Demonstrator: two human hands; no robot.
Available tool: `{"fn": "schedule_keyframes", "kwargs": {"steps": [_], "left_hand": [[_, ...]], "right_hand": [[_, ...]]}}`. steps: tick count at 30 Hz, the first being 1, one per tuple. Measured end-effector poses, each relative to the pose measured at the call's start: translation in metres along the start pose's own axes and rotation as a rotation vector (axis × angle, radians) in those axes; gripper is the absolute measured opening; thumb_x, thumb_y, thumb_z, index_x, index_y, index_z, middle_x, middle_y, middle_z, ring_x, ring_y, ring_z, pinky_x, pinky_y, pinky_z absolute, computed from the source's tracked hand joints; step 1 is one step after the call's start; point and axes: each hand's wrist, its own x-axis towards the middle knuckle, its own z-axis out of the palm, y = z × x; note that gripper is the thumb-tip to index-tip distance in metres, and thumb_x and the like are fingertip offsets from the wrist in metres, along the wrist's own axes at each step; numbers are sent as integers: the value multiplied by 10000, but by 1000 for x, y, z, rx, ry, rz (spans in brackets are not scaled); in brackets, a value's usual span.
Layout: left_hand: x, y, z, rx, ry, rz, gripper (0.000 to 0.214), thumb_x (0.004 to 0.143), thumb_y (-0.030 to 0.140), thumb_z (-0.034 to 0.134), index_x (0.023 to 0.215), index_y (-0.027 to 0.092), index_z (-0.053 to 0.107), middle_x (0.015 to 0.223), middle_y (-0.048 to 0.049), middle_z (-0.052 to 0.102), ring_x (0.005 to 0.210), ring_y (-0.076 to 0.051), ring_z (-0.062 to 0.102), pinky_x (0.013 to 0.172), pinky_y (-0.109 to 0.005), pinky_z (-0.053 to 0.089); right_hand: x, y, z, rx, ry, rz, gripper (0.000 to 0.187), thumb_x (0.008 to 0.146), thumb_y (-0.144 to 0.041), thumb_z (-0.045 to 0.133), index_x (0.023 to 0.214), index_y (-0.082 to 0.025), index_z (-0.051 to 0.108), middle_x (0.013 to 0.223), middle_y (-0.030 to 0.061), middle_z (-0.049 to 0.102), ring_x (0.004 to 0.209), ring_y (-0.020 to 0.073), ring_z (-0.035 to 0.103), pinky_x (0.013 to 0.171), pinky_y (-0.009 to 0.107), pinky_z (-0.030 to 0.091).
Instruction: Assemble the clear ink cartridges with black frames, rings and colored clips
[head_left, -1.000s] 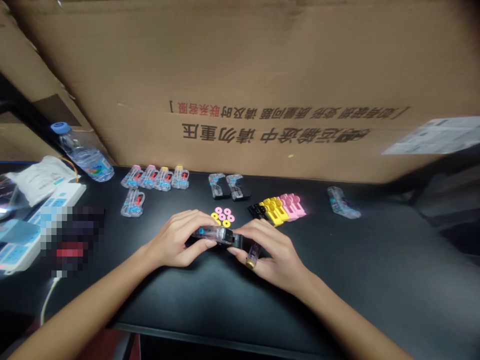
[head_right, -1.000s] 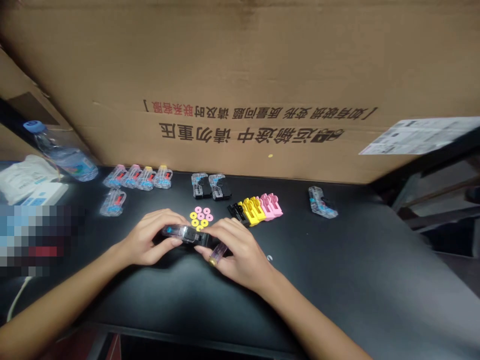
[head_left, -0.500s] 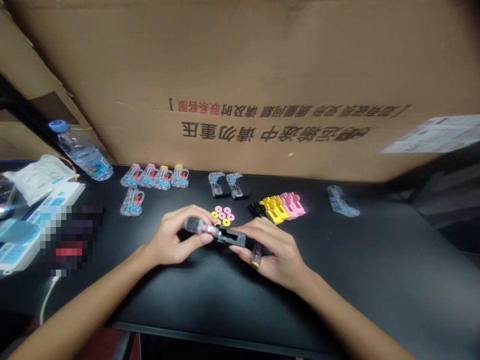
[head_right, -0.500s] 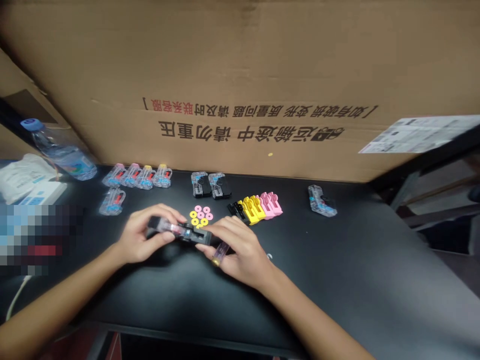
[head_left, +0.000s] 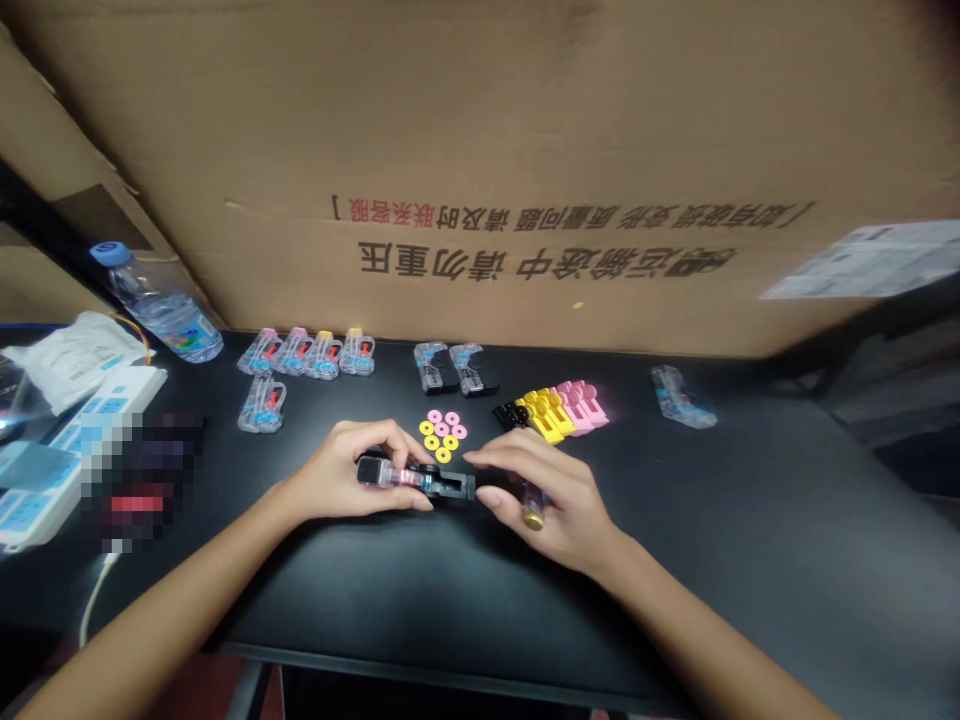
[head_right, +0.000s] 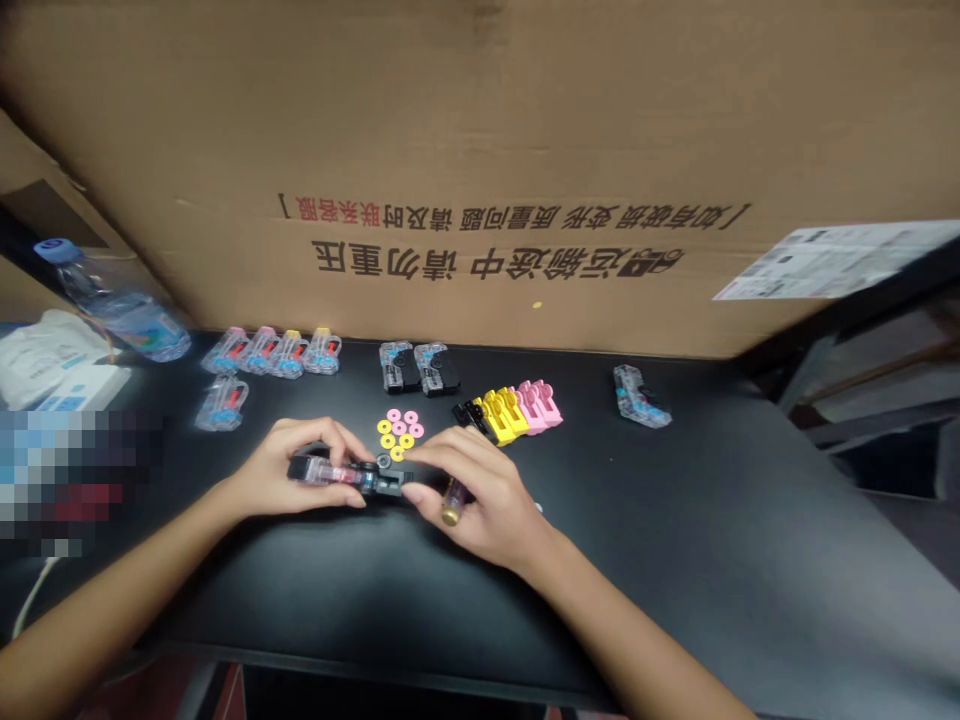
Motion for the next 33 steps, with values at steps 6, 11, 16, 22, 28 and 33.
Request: {"fn": "schedule_keyframes", "kwargs": {"steps": [6, 11, 16, 22, 28, 33], "left_hand": [[-1, -8, -1, 63, -181, -101, 374, 811, 337, 934, 848, 195, 591, 1022, -52, 845, 895, -180, 812, 802, -264, 586], [-1, -11, 1, 58, -184, -128, 350, 813, 373, 931, 889, 193, 640, 1034, -58, 840, 919, -188, 809, 811, -267, 597], [0, -15, 1, 147, -203, -87, 361, 833, 397, 917, 1075, 189, 748, 971, -43, 824, 852, -176, 790, 800, -264, 602], [-1, -20, 2, 215, -215, -13, 350, 858, 401, 899, 1122, 194, 797, 976, -64, 833, 829, -190, 786, 817, -299, 615], [-1, -21, 3, 177, -216, -13, 425, 830, 422, 924, 1158, 184, 797, 997, -76, 833, 847, -197, 789, 846, -310, 623], [0, -19, 4, 168, -228, -42, 399, 842, 410, 916, 1152, 183, 812, 1008, -87, 832, 852, -202, 791, 860, -313, 628]], "right_hand": [[1, -2, -9, 141, 157, 187, 302, 1095, -260, 513, 1024, -218, 803, 965, 94, 791, 861, 240, 759, 762, 392, 605], [-2, 2, -6, 481, 172, 431, 596, 1042, -647, 467, 920, -199, 840, 862, 113, 804, 758, 268, 755, 682, 418, 616], [-3, -5, 0, 654, 99, 631, 585, 1066, -634, 495, 909, -186, 836, 685, 67, 768, 550, 191, 703, 575, 335, 582], [6, -15, 7, 418, -57, 661, 251, 987, -358, 700, 793, -203, 743, 659, 14, 762, 628, 173, 735, 645, 296, 589], [4, -11, 12, 405, -94, 634, 139, 943, -250, 664, 857, -187, 753, 741, 20, 756, 620, 148, 689, 600, 279, 547], [5, -7, 8, 360, -188, 553, 171, 910, -164, 635, 891, -194, 802, 816, 33, 765, 715, 156, 716, 651, 276, 555]]}}
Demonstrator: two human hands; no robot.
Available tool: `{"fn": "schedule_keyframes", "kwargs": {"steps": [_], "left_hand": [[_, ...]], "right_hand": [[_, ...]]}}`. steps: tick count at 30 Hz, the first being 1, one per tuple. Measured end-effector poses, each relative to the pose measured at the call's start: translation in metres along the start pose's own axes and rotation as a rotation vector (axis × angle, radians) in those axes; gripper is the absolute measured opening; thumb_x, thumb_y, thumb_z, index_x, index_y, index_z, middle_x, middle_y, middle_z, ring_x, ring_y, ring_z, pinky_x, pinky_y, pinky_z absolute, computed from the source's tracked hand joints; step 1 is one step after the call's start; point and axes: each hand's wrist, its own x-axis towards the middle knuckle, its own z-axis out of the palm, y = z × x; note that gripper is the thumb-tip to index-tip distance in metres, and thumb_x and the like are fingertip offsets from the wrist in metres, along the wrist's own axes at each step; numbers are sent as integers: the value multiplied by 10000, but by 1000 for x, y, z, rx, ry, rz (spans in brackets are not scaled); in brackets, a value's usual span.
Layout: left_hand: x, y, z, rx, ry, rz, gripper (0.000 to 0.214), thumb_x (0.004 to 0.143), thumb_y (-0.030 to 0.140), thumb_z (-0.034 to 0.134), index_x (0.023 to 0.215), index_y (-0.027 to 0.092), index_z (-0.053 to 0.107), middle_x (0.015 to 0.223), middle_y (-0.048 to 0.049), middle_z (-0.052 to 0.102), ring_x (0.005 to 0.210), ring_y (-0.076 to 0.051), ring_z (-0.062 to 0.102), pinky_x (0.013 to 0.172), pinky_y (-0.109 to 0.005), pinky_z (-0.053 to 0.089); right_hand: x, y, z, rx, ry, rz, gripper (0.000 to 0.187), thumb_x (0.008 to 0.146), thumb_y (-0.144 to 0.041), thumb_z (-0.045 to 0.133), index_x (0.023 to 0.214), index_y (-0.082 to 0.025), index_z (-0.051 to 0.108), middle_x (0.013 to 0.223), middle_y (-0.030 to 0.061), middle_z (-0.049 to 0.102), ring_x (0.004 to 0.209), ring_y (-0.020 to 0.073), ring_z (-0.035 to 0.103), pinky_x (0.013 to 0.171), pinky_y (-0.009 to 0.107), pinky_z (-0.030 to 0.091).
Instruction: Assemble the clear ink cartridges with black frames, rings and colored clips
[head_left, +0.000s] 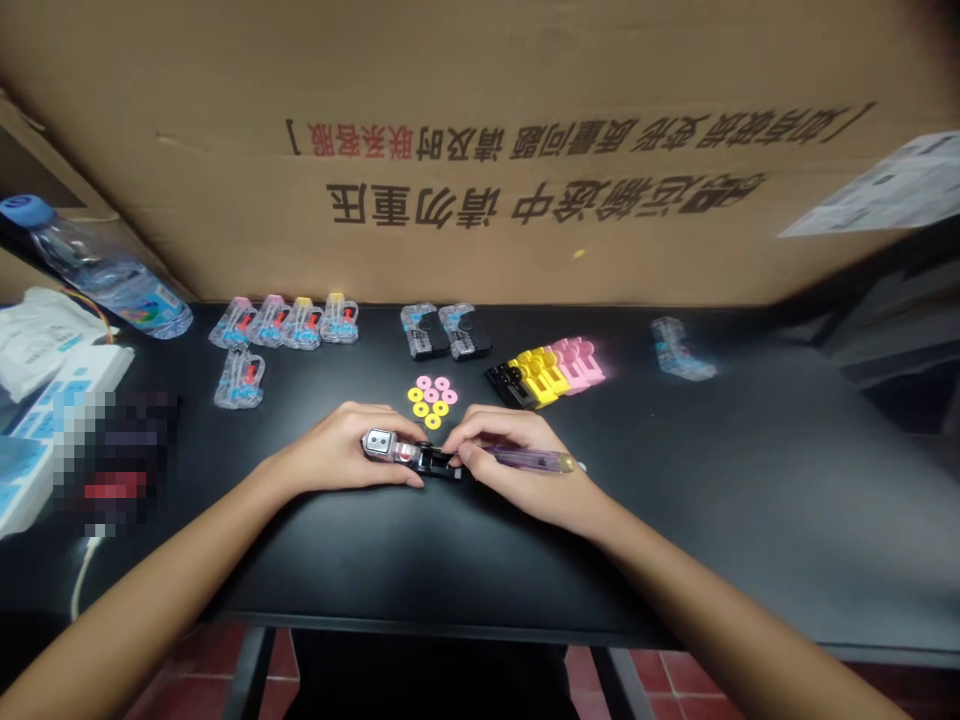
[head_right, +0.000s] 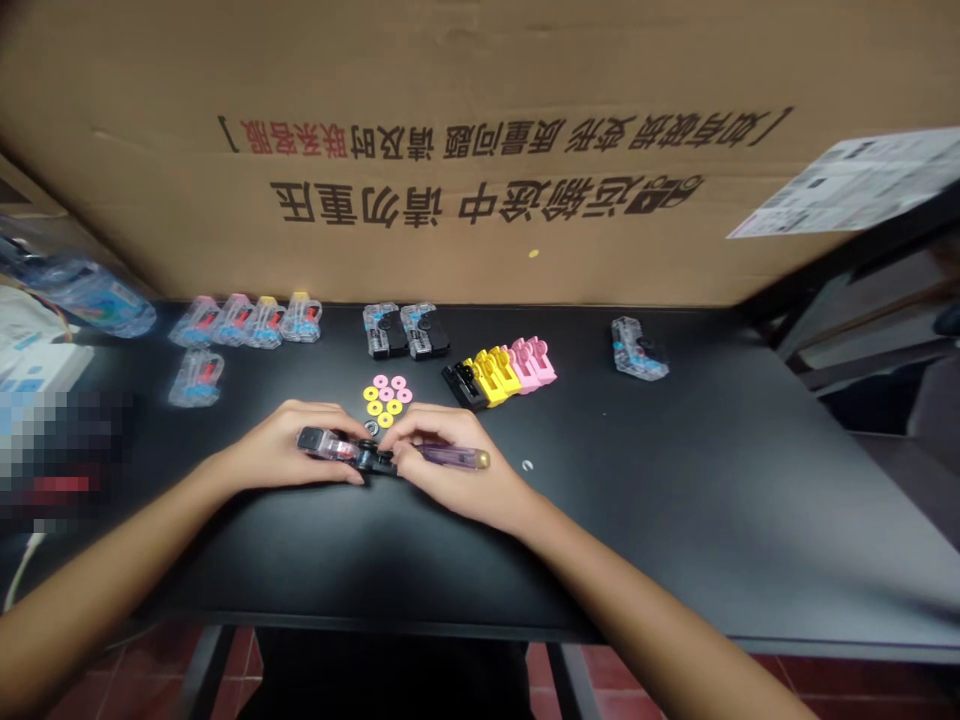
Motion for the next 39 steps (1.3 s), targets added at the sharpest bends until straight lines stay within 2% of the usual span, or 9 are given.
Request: {"fn": "schedule_keyframes", "kwargs": {"steps": [3, 9, 13, 21, 24, 33, 36, 39], "left_hand": [[0, -1, 0, -6, 7, -2, 404, 837, 399, 921, 1164, 189, 811, 1013, -83, 833, 845, -201, 791, 869, -322, 633], [-1, -3, 0, -5, 22, 24, 404, 844, 384, 918, 1176, 183, 807, 1014, -88, 831, 855, -202, 788, 857, -314, 630], [-1, -4, 0, 0, 26, 41, 408, 840, 363, 924, 1181, 174, 803, 1000, -84, 827, 848, -192, 779, 845, -304, 620], [-2, -6, 0, 22, 20, 32, 500, 844, 374, 922, 1286, 186, 781, 1025, -90, 825, 853, -192, 775, 834, -296, 615], [-2, -5, 0, 25, 14, 28, 502, 843, 362, 923, 1288, 178, 781, 1031, -90, 825, 856, -188, 774, 848, -292, 609], [-1, -3, 0, -36, -12, -20, 455, 843, 345, 924, 1260, 208, 804, 1026, -77, 827, 882, -195, 772, 848, -292, 595], [-1, -3, 0, -37, -3, -11, 459, 843, 343, 923, 1265, 208, 801, 1045, -81, 830, 890, -196, 775, 854, -296, 600], [0, -1, -1, -39, -13, -8, 415, 852, 339, 916, 1229, 202, 810, 1036, -81, 832, 891, -196, 773, 862, -302, 600]], "right_hand": [[0, -1, -1, 13, -15, 28, 181, 945, -177, 626, 912, -190, 804, 827, 35, 778, 682, 144, 708, 615, 260, 547], [-1, -1, 2, 113, 14, 124, 263, 1028, -330, 637, 933, -174, 826, 808, 43, 790, 567, 124, 667, 563, 260, 561], [0, -1, 3, 137, 37, 164, 355, 1034, -415, 646, 862, -171, 837, 747, 49, 781, 542, 135, 668, 566, 279, 567], [-1, 1, 4, 217, 87, 251, 474, 1023, -566, 644, 844, -170, 833, 604, 38, 719, 551, 164, 670, 590, 299, 568], [-1, 1, 3, 218, 82, 250, 469, 1015, -566, 651, 831, -173, 828, 597, 35, 710, 559, 164, 665, 596, 295, 562], [0, 1, 6, 169, 23, 217, 365, 1022, -450, 648, 880, -175, 844, 768, 45, 766, 574, 129, 645, 589, 270, 538], [0, 0, 7, 176, 49, 221, 367, 1023, -459, 651, 886, -176, 840, 758, 43, 763, 578, 135, 661, 597, 276, 547], [-1, 0, 4, 180, 132, 206, 385, 1017, -491, 663, 860, -182, 831, 715, 35, 749, 576, 145, 678, 594, 280, 544]]}}
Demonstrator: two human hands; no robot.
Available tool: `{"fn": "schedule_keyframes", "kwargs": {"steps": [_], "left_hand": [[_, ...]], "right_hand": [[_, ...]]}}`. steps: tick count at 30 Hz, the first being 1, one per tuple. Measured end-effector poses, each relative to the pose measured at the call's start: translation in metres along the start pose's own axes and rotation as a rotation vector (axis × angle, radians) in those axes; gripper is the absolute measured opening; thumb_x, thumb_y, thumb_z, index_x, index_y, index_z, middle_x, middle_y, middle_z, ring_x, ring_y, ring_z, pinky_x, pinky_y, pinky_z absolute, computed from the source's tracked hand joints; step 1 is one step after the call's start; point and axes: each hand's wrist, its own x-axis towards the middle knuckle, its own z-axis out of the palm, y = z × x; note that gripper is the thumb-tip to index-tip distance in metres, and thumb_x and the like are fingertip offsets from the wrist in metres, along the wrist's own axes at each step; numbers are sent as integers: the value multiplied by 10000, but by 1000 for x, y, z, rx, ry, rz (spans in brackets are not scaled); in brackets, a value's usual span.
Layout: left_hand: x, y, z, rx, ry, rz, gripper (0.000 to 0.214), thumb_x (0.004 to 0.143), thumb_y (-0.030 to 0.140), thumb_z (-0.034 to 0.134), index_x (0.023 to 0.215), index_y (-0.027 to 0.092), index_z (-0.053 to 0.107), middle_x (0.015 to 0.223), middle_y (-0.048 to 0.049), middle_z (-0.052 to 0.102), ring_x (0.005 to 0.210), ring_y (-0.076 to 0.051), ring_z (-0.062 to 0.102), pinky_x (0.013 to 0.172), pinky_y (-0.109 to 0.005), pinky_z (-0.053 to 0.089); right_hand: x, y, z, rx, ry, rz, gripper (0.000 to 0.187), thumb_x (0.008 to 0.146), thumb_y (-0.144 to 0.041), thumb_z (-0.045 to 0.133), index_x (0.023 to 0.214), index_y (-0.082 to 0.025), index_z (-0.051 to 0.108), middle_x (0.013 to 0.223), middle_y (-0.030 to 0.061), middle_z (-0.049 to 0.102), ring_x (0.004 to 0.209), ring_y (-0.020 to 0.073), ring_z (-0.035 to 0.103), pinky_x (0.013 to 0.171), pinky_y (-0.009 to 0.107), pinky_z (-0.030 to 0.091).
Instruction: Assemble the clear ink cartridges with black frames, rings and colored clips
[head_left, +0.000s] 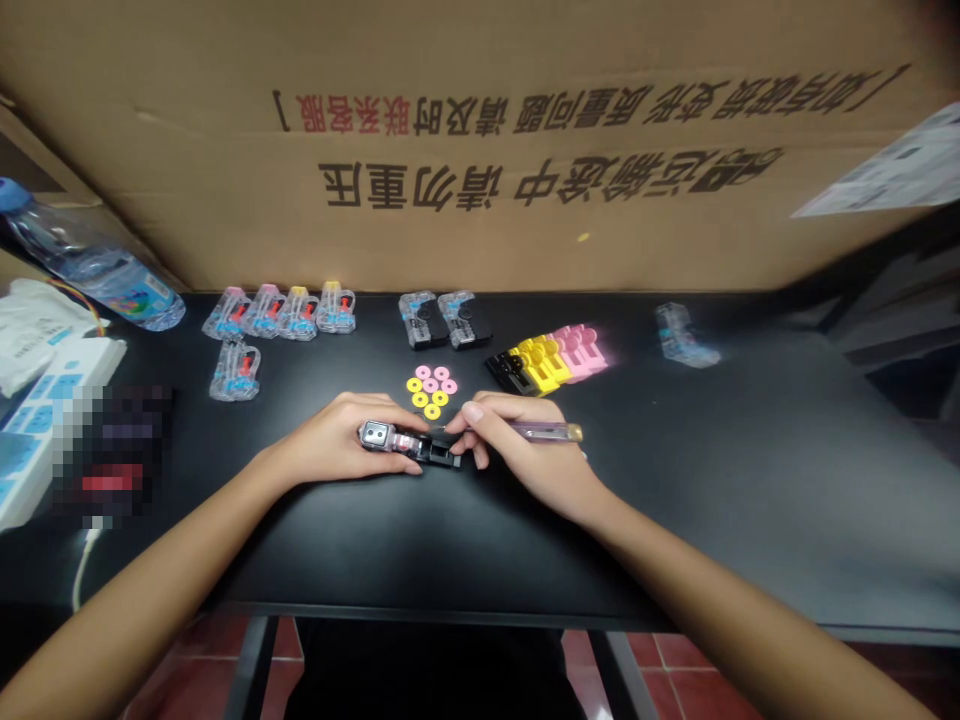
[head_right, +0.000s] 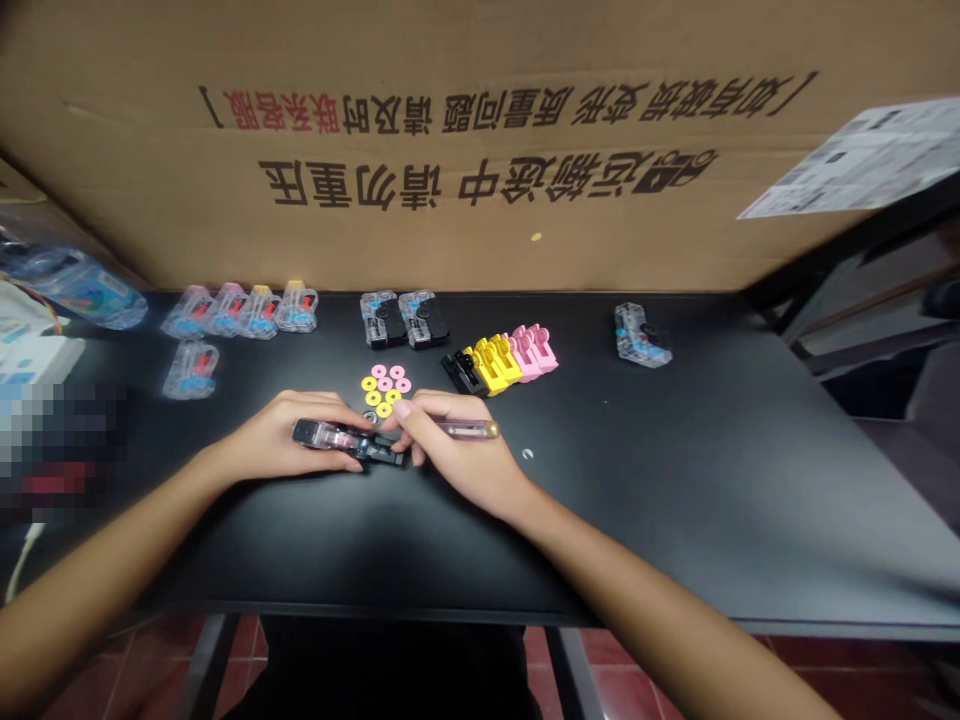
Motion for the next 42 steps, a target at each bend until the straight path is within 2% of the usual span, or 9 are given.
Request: {"fn": "schedule_keyframes", "kwargs": {"steps": [3, 6, 8, 10, 14, 19, 27, 36, 42], "left_hand": [[1, 2, -1, 1, -20, -9, 375, 856, 329, 913, 1192, 194, 818, 1004, -75, 834, 887, -195, 769, 854, -303, 595], [1, 3, -2, -4, -27, -16, 367, 859, 324, 910, 1190, 195, 818, 1023, -76, 837, 907, -200, 770, 861, -309, 593], [1, 3, -2, -7, -29, -19, 366, 862, 327, 906, 1194, 201, 817, 1048, -79, 839, 921, -204, 771, 870, -318, 595], [1, 2, -2, -7, -31, -21, 367, 864, 328, 905, 1198, 205, 816, 1066, -82, 839, 931, -207, 771, 875, -324, 595], [0, 2, -2, -11, -41, -25, 370, 867, 331, 903, 1203, 208, 811, 1074, -77, 838, 943, -207, 772, 886, -325, 589], [1, 2, -2, 21, -65, -32, 363, 876, 346, 895, 1198, 211, 798, 1075, -64, 836, 967, -213, 776, 919, -343, 564], [0, -4, 0, 56, -57, 28, 339, 877, 347, 890, 1182, 231, 798, 1196, -94, 826, 1193, -277, 753, 1062, -433, 532], [1, -2, -1, 98, -27, -11, 349, 884, 398, 884, 1173, 223, 796, 1079, -64, 840, 1005, -233, 778, 965, -375, 553], [0, 1, 3, -12, 28, 12, 369, 902, 350, 864, 1238, 211, 802, 1129, -89, 848, 995, -225, 820, 924, -320, 624]], "right_hand": [[2, -1, -7, 14, 135, -39, 428, 1002, -544, 687, 799, -191, 818, 646, 28, 721, 590, 155, 692, 586, 274, 526], [5, 1, -15, 72, 261, -26, 508, 979, -625, 692, 732, -194, 797, 580, 26, 684, 526, 147, 660, 477, 254, 431], [7, 3, -20, 112, 318, -5, 562, 955, -686, 690, 700, -194, 782, 536, 16, 636, 491, 148, 654, 422, 252, 355], [8, 4, -22, 129, 332, 16, 591, 928, -732, 695, 695, -195, 774, 501, -3, 579, 489, 157, 667, 427, 255, 361], [8, 5, -19, 95, 205, 54, 632, 926, -789, 654, 749, -194, 777, 503, -17, 548, 558, 178, 690, 526, 273, 462], [7, 11, -11, 110, 42, 40, 621, 1002, -741, 578, 782, -188, 756, 703, 31, 698, 568, 141, 606, 593, 296, 496], [4, 16, -8, 212, 77, -70, 501, 1034, -625, 606, 829, -197, 767, 708, 8, 683, 591, 151, 615, 644, 323, 516], [-4, 1, -3, 33, -101, -132, 393, 1053, -444, 619, 797, -175, 748, 757, 33, 719, 568, 126, 629, 579, 278, 511], [-4, 3, -1, -42, -149, -177, 386, 1074, -406, 584, 816, -178, 757, 730, 31, 700, 564, 134, 644, 572, 278, 516]]}}
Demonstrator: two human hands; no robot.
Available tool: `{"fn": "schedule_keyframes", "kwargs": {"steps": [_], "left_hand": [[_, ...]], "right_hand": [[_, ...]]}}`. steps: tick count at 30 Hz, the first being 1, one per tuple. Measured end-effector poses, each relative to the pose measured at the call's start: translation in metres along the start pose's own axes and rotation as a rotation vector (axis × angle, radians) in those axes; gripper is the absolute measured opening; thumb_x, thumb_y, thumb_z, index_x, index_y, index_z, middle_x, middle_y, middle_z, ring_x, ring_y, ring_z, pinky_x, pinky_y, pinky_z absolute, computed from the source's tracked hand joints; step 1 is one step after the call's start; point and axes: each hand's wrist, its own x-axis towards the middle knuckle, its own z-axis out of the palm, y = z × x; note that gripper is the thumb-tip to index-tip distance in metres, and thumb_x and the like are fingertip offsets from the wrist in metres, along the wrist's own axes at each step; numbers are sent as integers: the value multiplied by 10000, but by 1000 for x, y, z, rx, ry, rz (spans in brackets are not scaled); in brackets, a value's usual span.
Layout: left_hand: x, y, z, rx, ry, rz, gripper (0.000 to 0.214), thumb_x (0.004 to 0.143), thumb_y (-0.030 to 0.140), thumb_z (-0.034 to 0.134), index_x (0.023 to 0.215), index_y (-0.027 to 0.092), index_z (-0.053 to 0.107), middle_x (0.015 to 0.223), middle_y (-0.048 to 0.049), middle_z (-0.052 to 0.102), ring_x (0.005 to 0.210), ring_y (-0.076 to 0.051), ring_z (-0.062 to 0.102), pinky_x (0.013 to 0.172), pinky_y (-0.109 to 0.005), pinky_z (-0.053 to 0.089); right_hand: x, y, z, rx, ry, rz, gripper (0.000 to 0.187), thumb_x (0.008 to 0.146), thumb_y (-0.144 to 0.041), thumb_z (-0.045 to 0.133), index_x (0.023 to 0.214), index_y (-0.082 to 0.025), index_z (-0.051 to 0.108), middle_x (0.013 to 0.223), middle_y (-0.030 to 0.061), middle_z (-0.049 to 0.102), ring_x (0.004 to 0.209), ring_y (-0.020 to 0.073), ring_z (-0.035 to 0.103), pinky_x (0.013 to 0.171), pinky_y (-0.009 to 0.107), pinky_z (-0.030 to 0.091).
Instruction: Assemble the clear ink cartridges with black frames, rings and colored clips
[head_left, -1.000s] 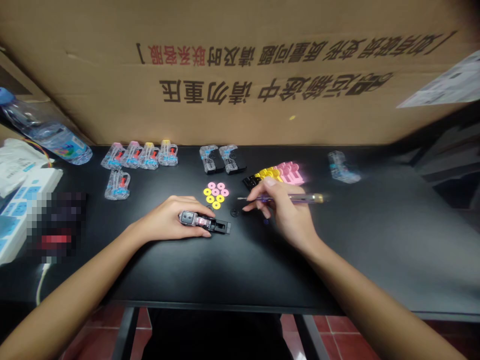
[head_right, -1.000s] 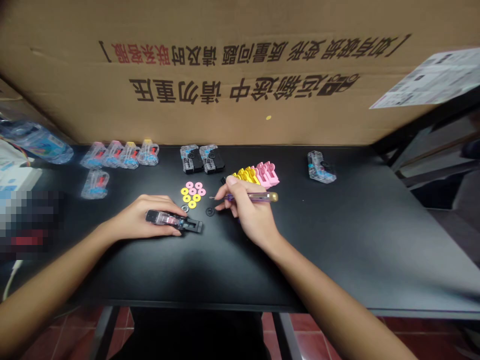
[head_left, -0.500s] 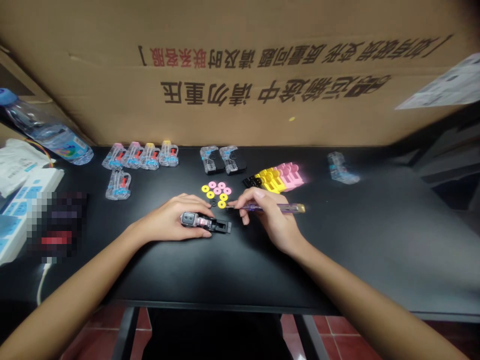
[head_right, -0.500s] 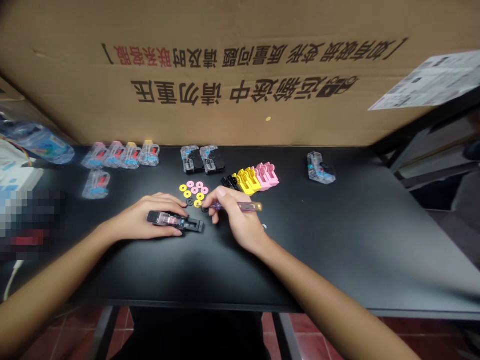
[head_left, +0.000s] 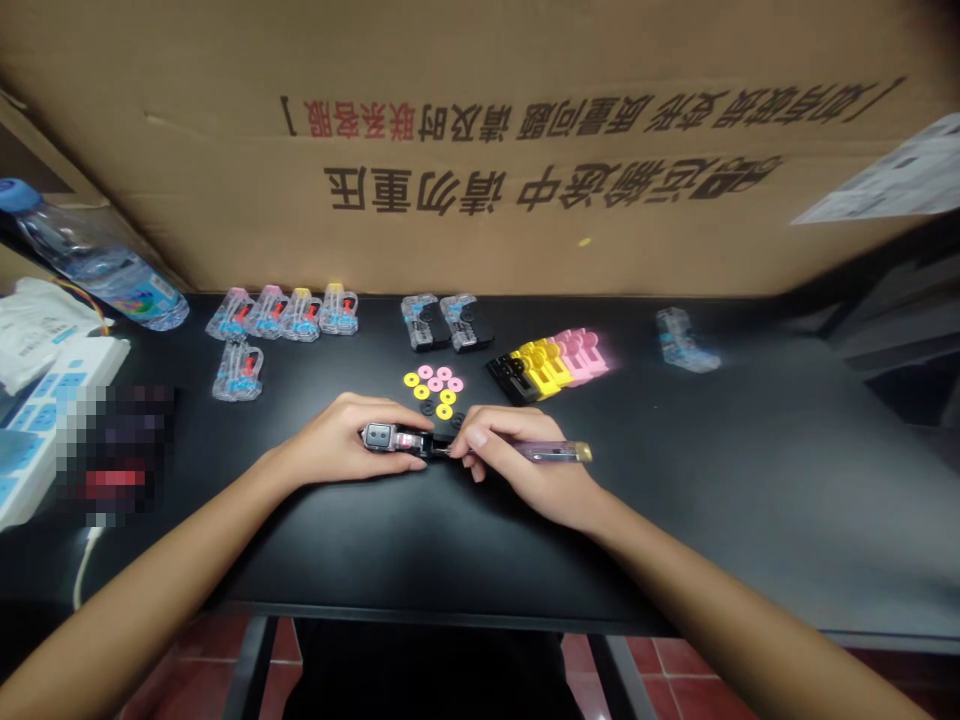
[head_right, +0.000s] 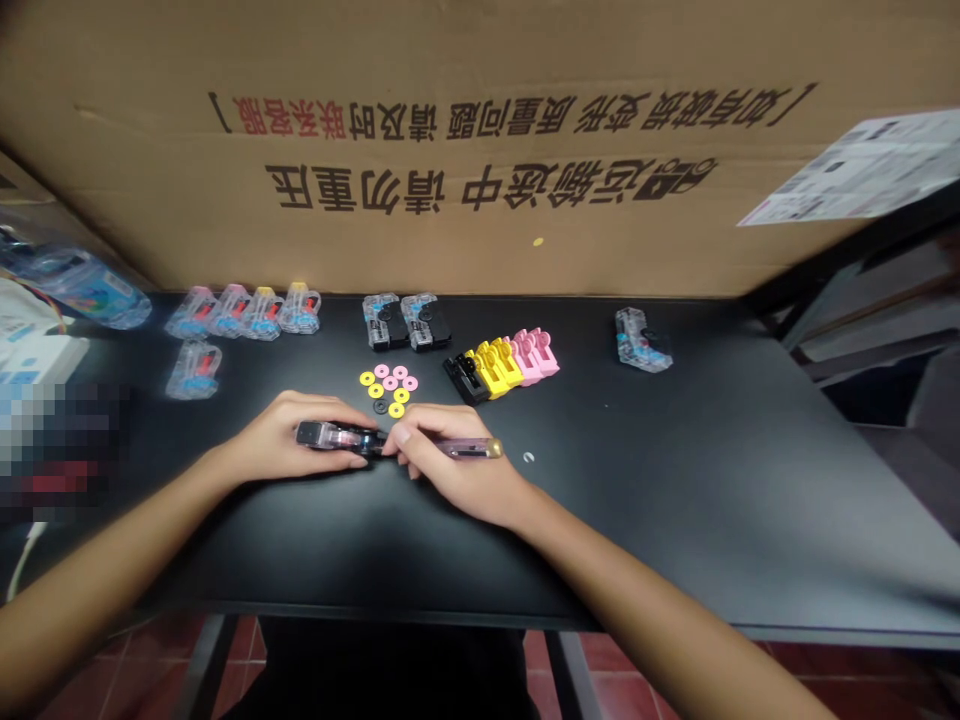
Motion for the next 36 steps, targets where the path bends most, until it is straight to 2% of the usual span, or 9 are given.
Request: {"fn": "schedule_keyframes", "kwargs": {"steps": [7, 14, 20, 25, 32, 36], "left_hand": [[1, 3, 0, -30, -22, -7, 365, 875, 344, 895, 1205, 203, 829, 1126, -93, 854, 1007, -244, 836, 937, -306, 647], [0, 1, 0, -19, -12, 0, 379, 858, 314, 911, 1212, 203, 831, 1131, -83, 855, 1011, -236, 837, 932, -291, 646], [-1, 1, 1, -13, -11, 7, 360, 874, 317, 895, 1212, 208, 835, 1145, -88, 852, 1020, -241, 837, 949, -303, 652], [0, 2, 1, 2, -2, -9, 353, 886, 310, 880, 1224, 219, 833, 1164, -89, 848, 1031, -250, 838, 957, -315, 659], [-1, 2, 4, 15, 10, 16, 364, 898, 333, 874, 1238, 215, 822, 1153, -87, 850, 1011, -238, 839, 925, -292, 654], [-1, 1, 3, 8, 8, 27, 393, 882, 338, 889, 1248, 214, 817, 1148, -90, 851, 1010, -236, 837, 926, -293, 650]], "right_hand": [[1, -7, -6, -95, -119, -169, 275, 1066, -279, 610, 875, -193, 788, 792, 38, 736, 658, 143, 667, 618, 280, 523], [1, -5, -7, -138, -146, -305, 171, 1043, -183, 644, 969, -192, 798, 873, 58, 761, 749, 156, 717, 711, 290, 578], [1, -6, -10, -161, -206, -326, 166, 1053, -172, 631, 1006, -200, 787, 912, 72, 756, 786, 167, 721, 737, 304, 587], [0, -5, -1, -178, -118, -323, 213, 1072, -213, 612, 964, -205, 795, 867, 66, 769, 738, 169, 714, 701, 309, 577], [-1, -2, 11, -139, 72, -208, 381, 1090, -290, 587, 783, -197, 794, 656, 28, 711, 562, 144, 648, 562, 295, 507], [0, -1, 9, -121, 65, -172, 410, 1095, -340, 577, 784, -201, 805, 651, 28, 715, 566, 151, 659, 563, 301, 517]]}}
